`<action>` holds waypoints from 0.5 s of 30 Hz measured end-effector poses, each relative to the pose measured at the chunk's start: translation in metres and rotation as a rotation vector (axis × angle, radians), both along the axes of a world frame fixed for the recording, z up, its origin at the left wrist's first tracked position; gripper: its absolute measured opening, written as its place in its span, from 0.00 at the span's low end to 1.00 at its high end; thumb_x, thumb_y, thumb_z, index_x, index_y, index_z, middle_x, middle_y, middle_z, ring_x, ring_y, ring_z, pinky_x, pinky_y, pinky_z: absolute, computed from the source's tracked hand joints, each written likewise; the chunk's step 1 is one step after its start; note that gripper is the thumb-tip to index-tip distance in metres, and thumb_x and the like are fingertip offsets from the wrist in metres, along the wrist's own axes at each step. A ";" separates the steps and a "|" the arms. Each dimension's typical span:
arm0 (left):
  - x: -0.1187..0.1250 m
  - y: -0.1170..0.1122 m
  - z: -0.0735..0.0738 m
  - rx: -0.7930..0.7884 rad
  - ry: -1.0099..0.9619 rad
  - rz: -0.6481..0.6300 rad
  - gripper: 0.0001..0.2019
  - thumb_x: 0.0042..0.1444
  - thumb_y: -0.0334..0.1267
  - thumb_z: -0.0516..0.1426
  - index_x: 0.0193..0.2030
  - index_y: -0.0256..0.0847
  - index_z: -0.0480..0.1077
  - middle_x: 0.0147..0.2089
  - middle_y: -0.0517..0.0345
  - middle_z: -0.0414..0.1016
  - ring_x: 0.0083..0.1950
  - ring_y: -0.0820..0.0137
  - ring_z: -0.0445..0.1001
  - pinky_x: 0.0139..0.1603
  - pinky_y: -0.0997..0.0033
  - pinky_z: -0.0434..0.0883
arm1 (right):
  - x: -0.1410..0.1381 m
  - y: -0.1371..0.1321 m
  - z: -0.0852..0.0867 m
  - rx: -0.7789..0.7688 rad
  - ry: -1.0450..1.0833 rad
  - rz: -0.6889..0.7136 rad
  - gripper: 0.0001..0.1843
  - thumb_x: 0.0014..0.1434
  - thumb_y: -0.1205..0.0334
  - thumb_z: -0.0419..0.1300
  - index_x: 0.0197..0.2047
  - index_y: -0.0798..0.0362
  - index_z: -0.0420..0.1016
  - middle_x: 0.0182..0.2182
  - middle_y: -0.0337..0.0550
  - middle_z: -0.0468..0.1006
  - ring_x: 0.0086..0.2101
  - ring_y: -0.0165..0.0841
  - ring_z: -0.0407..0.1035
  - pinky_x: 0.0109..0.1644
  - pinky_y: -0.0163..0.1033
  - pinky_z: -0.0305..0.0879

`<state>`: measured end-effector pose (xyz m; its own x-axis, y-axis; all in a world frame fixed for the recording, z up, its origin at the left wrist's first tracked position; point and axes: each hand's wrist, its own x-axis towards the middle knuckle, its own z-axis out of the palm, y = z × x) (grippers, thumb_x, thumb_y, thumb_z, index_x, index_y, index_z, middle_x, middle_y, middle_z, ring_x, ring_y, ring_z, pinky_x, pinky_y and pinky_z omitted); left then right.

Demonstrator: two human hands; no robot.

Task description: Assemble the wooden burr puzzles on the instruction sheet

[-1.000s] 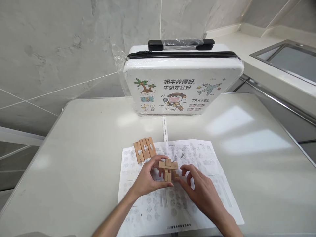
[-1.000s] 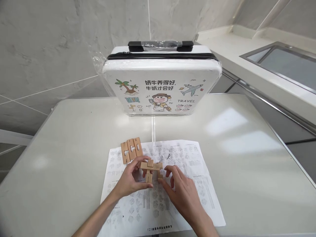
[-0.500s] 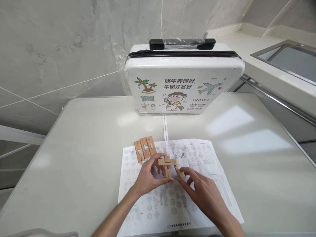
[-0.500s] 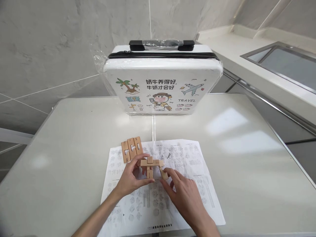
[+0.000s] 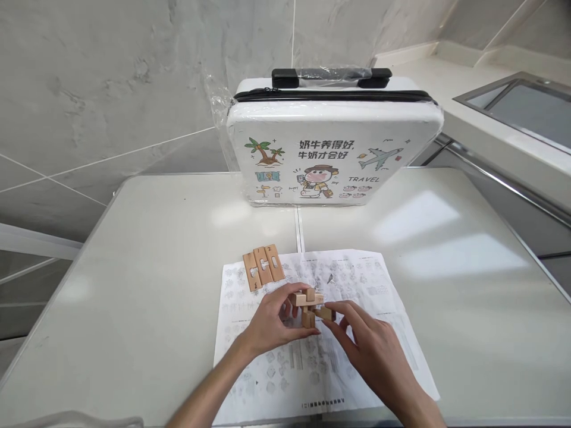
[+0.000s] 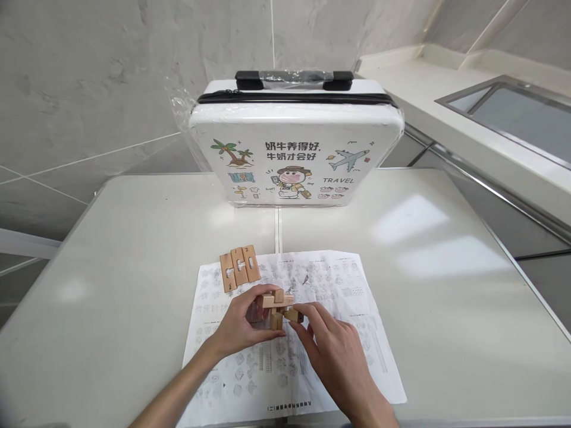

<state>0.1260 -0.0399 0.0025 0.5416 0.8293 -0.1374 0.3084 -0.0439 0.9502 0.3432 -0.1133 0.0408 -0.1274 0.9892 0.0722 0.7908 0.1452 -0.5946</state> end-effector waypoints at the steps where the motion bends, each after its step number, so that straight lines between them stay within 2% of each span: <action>1: 0.000 0.000 0.000 0.021 0.001 -0.012 0.37 0.50 0.57 0.73 0.64 0.49 0.70 0.57 0.50 0.78 0.47 0.62 0.77 0.44 0.65 0.76 | -0.001 0.000 0.000 -0.004 0.000 -0.002 0.17 0.79 0.48 0.47 0.53 0.48 0.73 0.38 0.40 0.83 0.23 0.29 0.74 0.25 0.35 0.62; 6: 0.001 0.002 0.000 0.155 -0.039 -0.060 0.35 0.49 0.56 0.73 0.61 0.50 0.71 0.50 0.54 0.77 0.39 0.68 0.71 0.36 0.70 0.69 | -0.005 -0.003 -0.002 -0.041 0.019 -0.014 0.17 0.79 0.49 0.47 0.53 0.47 0.74 0.39 0.42 0.83 0.24 0.30 0.74 0.27 0.36 0.63; 12: 0.002 0.002 0.001 0.200 -0.067 -0.072 0.35 0.49 0.54 0.74 0.61 0.51 0.71 0.54 0.51 0.74 0.48 0.63 0.74 0.40 0.69 0.72 | -0.005 -0.002 -0.001 -0.047 0.052 0.018 0.14 0.79 0.52 0.50 0.54 0.46 0.75 0.43 0.43 0.83 0.25 0.30 0.74 0.28 0.37 0.64; 15: 0.002 0.002 0.001 0.197 -0.069 -0.079 0.35 0.48 0.55 0.74 0.61 0.51 0.72 0.54 0.51 0.74 0.46 0.65 0.74 0.37 0.71 0.70 | -0.006 -0.001 0.002 -0.052 0.093 0.022 0.13 0.78 0.52 0.51 0.53 0.46 0.75 0.43 0.43 0.83 0.25 0.29 0.74 0.28 0.36 0.65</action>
<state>0.1281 -0.0376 0.0032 0.6088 0.7909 0.0627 0.2310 -0.2524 0.9396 0.3375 -0.1144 0.0429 -0.1444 0.9889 0.0337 0.7285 0.1293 -0.6727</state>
